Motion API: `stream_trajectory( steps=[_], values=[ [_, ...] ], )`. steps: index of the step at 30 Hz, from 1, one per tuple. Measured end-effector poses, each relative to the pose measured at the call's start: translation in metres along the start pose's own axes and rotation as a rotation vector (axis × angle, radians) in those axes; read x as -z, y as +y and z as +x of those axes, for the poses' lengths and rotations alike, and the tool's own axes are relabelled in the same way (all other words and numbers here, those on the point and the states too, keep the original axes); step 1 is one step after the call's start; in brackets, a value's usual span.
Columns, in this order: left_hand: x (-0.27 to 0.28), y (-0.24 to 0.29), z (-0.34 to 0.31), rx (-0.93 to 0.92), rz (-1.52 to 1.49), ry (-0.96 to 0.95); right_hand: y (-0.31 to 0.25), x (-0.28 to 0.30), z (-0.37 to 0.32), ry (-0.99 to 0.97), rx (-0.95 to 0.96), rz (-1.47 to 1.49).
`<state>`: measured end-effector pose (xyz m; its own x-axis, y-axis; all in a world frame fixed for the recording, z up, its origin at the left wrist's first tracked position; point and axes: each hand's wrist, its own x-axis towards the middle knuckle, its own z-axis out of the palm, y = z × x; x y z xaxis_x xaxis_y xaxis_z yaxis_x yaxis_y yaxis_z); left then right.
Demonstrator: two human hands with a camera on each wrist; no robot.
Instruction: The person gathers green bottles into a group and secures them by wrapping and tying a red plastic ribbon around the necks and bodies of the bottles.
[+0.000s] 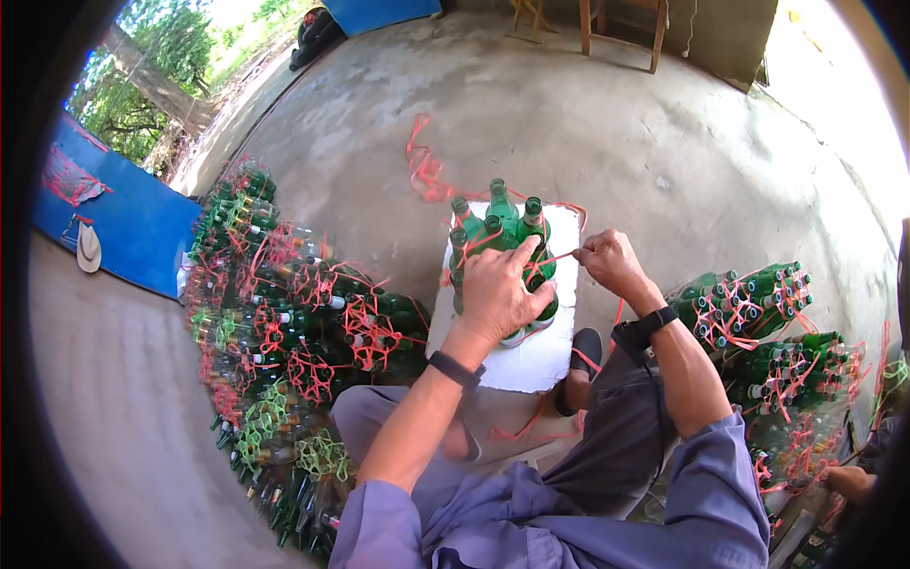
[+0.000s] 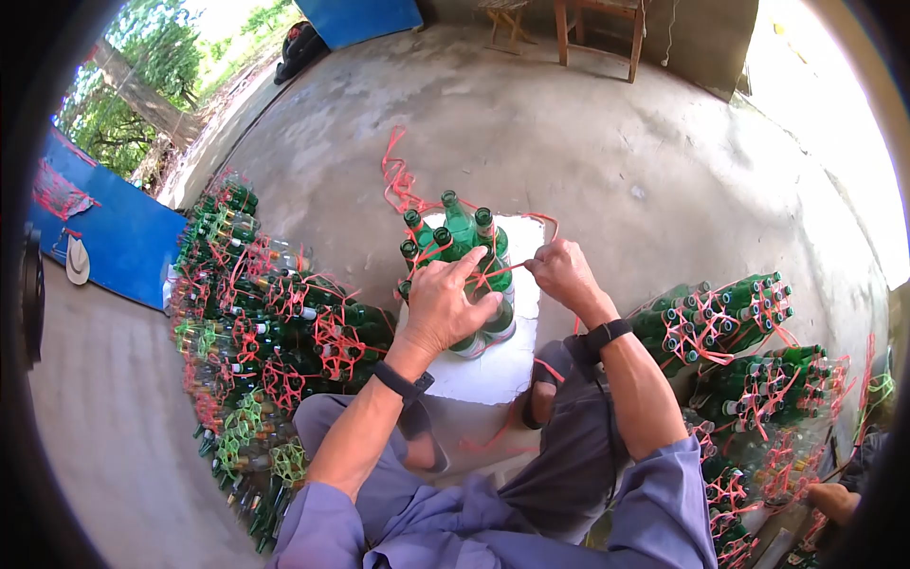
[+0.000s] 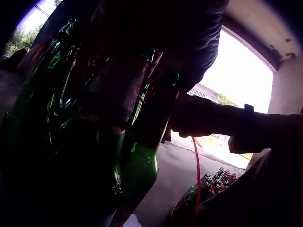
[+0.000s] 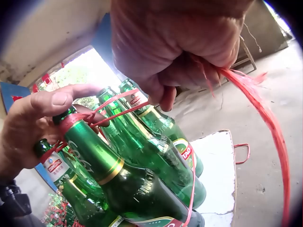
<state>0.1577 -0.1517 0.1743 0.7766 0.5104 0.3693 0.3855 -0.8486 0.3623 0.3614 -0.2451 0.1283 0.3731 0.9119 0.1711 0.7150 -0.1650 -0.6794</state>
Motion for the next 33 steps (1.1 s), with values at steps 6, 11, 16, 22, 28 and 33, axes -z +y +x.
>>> stream_trajectory(
  steps=[6, 11, 16, 22, 28, 33],
  values=[
    [-0.004, -0.001, -0.003, 0.005, 0.013, 0.009, 0.0, -0.002, -0.003, 0.099, 0.003, -0.036],
    [-0.004, -0.001, -0.006, 0.077, -0.138, 0.063, -0.015, 0.005, 0.002, 0.185, 0.025, -0.132],
    [-0.007, -0.006, -0.005, 0.125, -0.182, 0.021, -0.057, 0.021, 0.002, 0.368, 0.448, -0.261],
    [-0.016, -0.011, -0.005, 0.06, -0.126, 0.069, -0.086, 0.002, 0.038, 0.289, 0.646, -0.298],
    [-0.008, -0.007, -0.004, 0.139, -0.311, 0.034, -0.058, -0.024, 0.08, 0.136, 0.601, -0.258],
    [-0.007, -0.004, -0.004, 0.102, -0.238, 0.076, -0.046, -0.032, 0.086, 0.048, 0.493, -0.33]
  ],
)
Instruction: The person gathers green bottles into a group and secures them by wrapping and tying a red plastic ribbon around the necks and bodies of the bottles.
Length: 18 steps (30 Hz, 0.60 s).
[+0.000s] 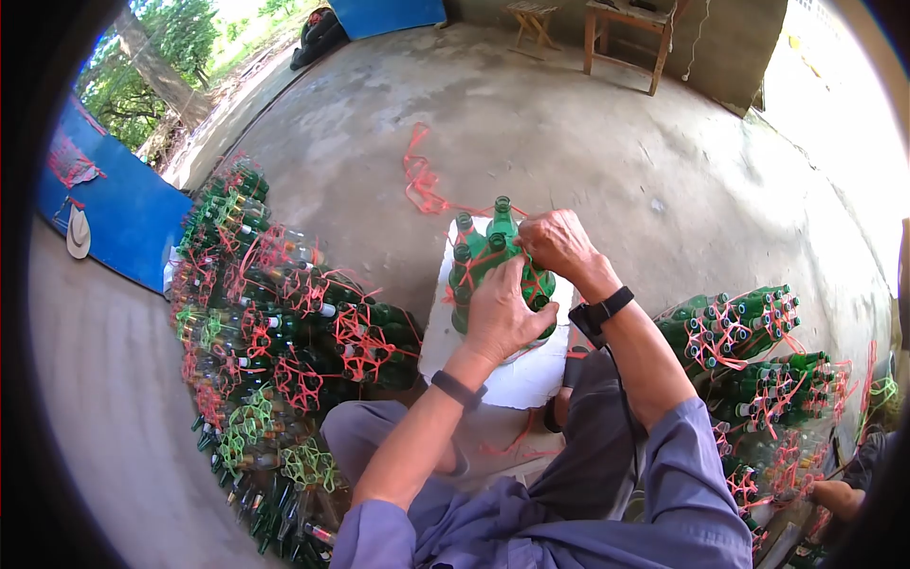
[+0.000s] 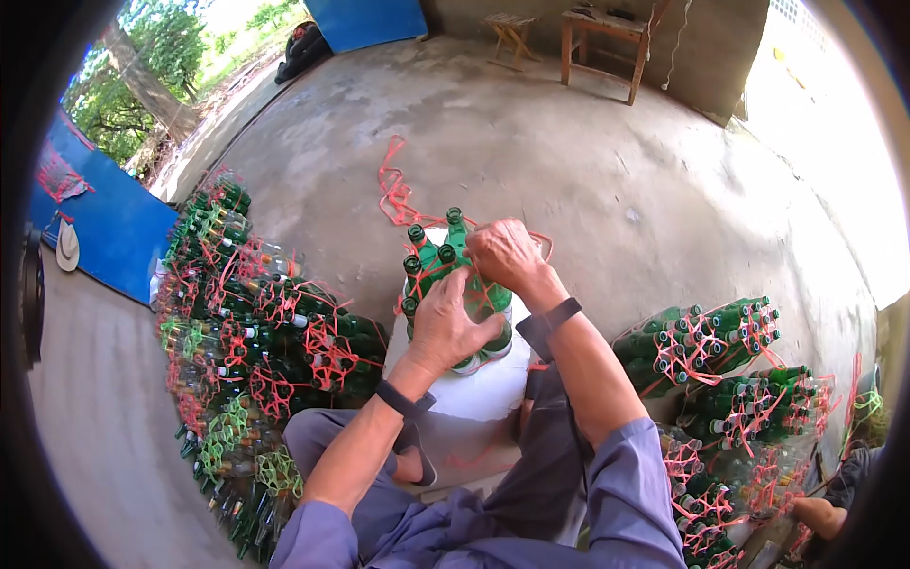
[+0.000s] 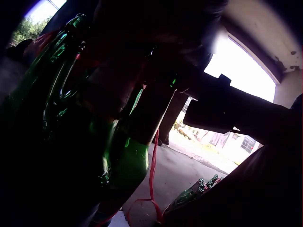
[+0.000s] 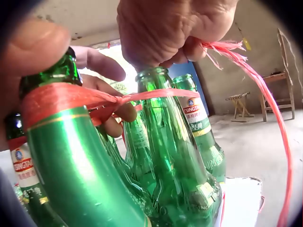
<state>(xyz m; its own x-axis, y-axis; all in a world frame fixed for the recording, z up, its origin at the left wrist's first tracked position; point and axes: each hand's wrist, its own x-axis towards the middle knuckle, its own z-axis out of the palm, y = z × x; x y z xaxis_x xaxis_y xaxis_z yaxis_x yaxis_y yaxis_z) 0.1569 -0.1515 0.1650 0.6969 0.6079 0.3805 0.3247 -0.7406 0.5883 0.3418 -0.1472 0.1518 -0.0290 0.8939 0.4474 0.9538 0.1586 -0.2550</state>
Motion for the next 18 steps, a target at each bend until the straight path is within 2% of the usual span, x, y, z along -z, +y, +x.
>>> stream_trajectory(
  steps=[4, 11, 14, 16, 18],
  values=[
    [0.001, -0.002, 0.001, -0.026, 0.063, -0.076, -0.002, -0.001, 0.001, 0.02, -0.061, 0.01],
    [-0.002, -0.007, 0.003, -0.058, 0.03, -0.021, -0.003, 0.005, -0.001, 0.027, -0.082, 0.033],
    [-0.001, -0.006, 0.006, -0.017, 0.061, -0.093, 0.005, 0.007, -0.008, 0.097, -0.11, 0.107],
    [0.001, -0.005, 0.007, 0.001, 0.067, -0.122, 0.006, 0.014, -0.015, 0.007, -0.287, 0.0],
    [0.0, -0.005, 0.007, -0.002, 0.077, -0.118, 0.012, 0.02, -0.027, 0.076, -0.276, 0.078]
  ],
)
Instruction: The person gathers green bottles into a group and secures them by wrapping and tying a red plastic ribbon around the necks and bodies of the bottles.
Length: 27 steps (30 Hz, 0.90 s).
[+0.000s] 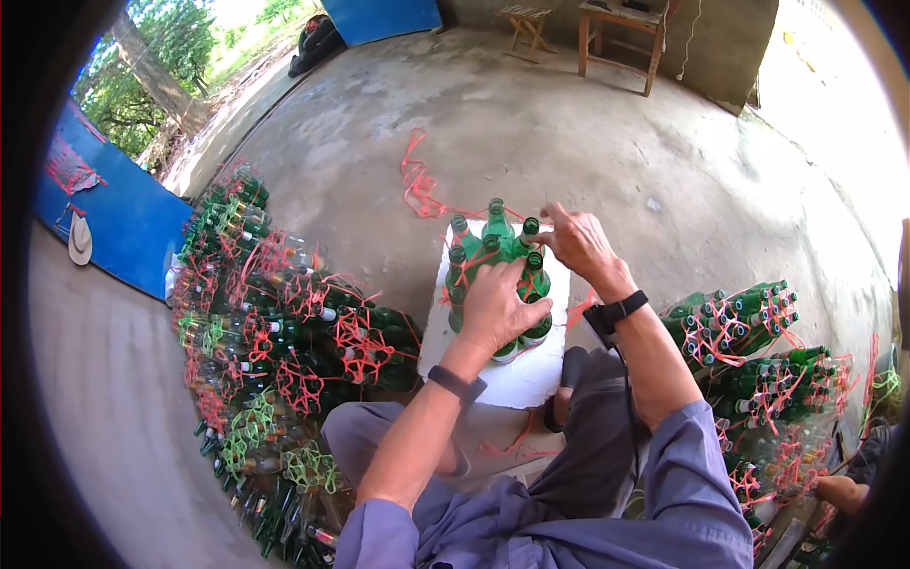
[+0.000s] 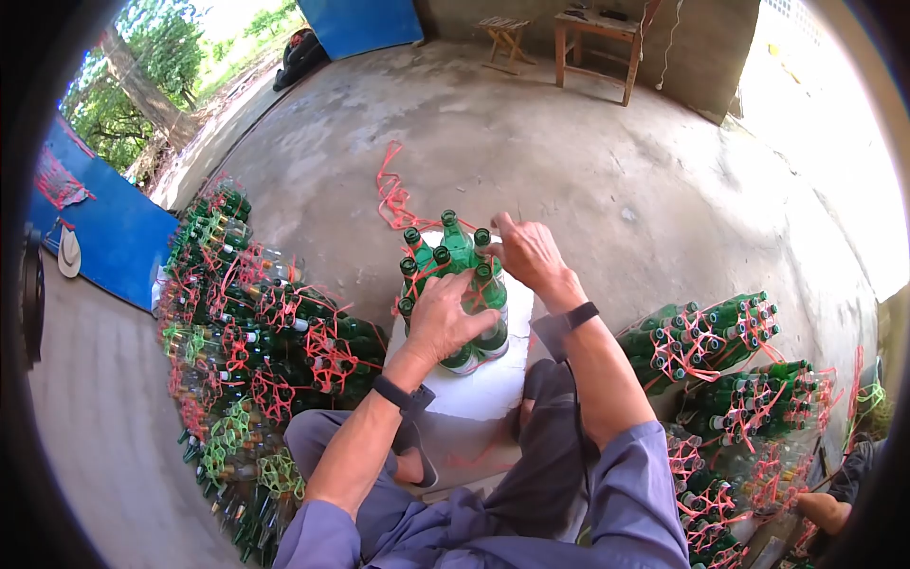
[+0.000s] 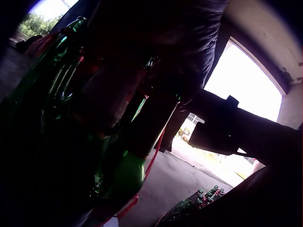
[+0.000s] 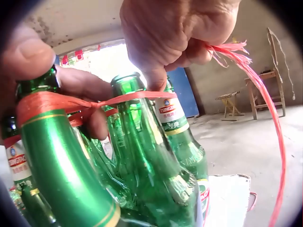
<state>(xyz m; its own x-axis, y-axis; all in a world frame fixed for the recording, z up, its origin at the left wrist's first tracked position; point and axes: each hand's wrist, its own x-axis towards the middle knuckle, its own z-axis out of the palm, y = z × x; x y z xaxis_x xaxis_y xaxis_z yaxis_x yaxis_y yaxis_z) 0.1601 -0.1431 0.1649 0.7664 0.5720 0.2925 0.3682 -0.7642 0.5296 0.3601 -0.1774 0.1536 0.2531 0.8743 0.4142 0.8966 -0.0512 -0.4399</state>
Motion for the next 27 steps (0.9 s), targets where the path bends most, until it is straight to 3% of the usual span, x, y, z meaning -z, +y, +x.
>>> stream_trajectory(
  steps=[6, 16, 27],
  values=[
    [0.0, 0.001, -0.001, 0.029, 0.037, -0.02, 0.026, -0.004, -0.022, -0.041, 0.019, 0.327],
    [0.004, 0.002, -0.001, 0.045, 0.022, -0.047, 0.04, -0.018, -0.039, 0.04, 0.178, 0.067],
    [0.012, -0.012, 0.008, -0.005, -0.053, -0.145, 0.024, -0.058, -0.038, -0.009, -0.055, 0.264]
  ],
)
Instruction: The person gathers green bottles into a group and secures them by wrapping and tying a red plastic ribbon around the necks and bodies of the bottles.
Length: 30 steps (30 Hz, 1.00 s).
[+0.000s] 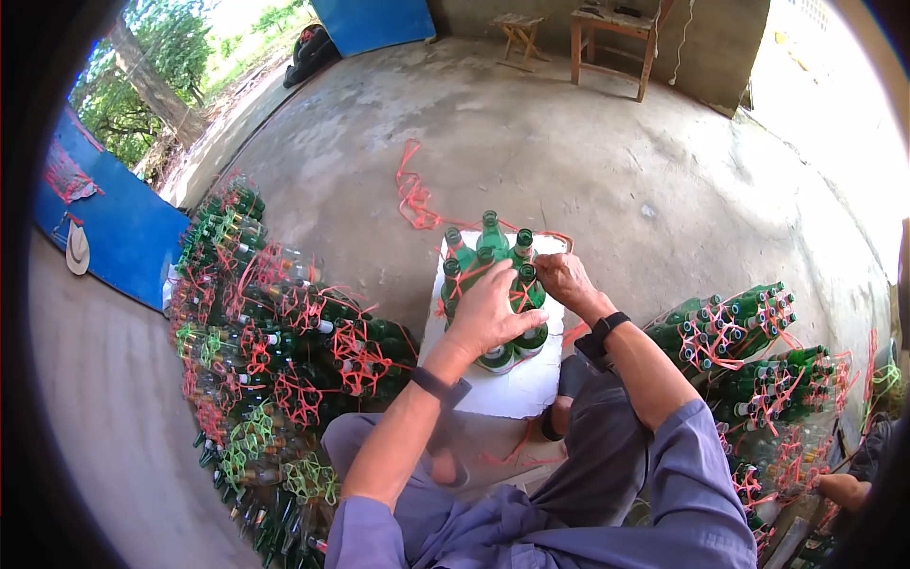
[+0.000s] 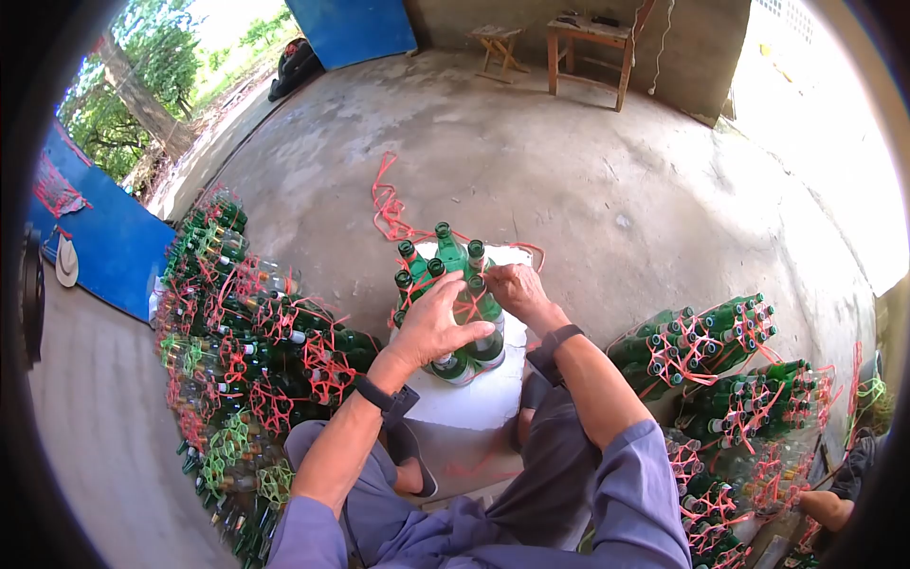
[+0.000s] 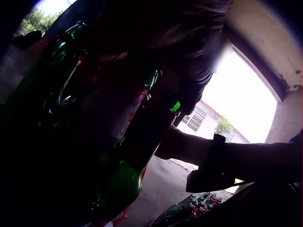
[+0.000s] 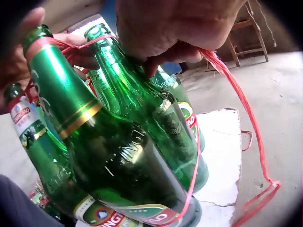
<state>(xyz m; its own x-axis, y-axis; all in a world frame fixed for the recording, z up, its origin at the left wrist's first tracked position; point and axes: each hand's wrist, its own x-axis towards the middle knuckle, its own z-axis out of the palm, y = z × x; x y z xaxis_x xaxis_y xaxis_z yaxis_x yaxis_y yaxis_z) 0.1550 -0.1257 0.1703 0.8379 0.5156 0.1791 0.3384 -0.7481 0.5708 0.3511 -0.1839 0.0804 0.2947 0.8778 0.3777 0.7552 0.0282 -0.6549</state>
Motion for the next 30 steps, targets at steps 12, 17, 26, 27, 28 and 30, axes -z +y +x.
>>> stream_trajectory(
  steps=[12, 17, 26, 27, 28, 30],
  values=[
    [-0.011, -0.028, 0.037, 0.28, -0.448, -0.241, 0.001, -0.003, 0.019, -0.228, -0.348, 0.007],
    [-0.014, -0.032, 0.039, 0.256, -0.437, -0.25, 0.006, -0.01, 0.019, -0.193, -0.363, 0.052],
    [-0.006, -0.027, 0.044, 0.171, -0.197, -0.291, 0.007, -0.012, 0.018, -0.157, -0.328, 0.054],
    [-0.008, -0.029, 0.044, 0.172, -0.195, -0.29, 0.007, -0.012, 0.018, -0.157, -0.326, 0.055],
    [-0.009, -0.031, 0.045, 0.182, -0.204, -0.299, 0.007, -0.013, 0.018, -0.151, -0.337, 0.062],
    [-0.011, -0.035, 0.046, 0.195, -0.211, -0.31, 0.007, -0.013, 0.016, -0.147, -0.351, 0.072]
  ],
)
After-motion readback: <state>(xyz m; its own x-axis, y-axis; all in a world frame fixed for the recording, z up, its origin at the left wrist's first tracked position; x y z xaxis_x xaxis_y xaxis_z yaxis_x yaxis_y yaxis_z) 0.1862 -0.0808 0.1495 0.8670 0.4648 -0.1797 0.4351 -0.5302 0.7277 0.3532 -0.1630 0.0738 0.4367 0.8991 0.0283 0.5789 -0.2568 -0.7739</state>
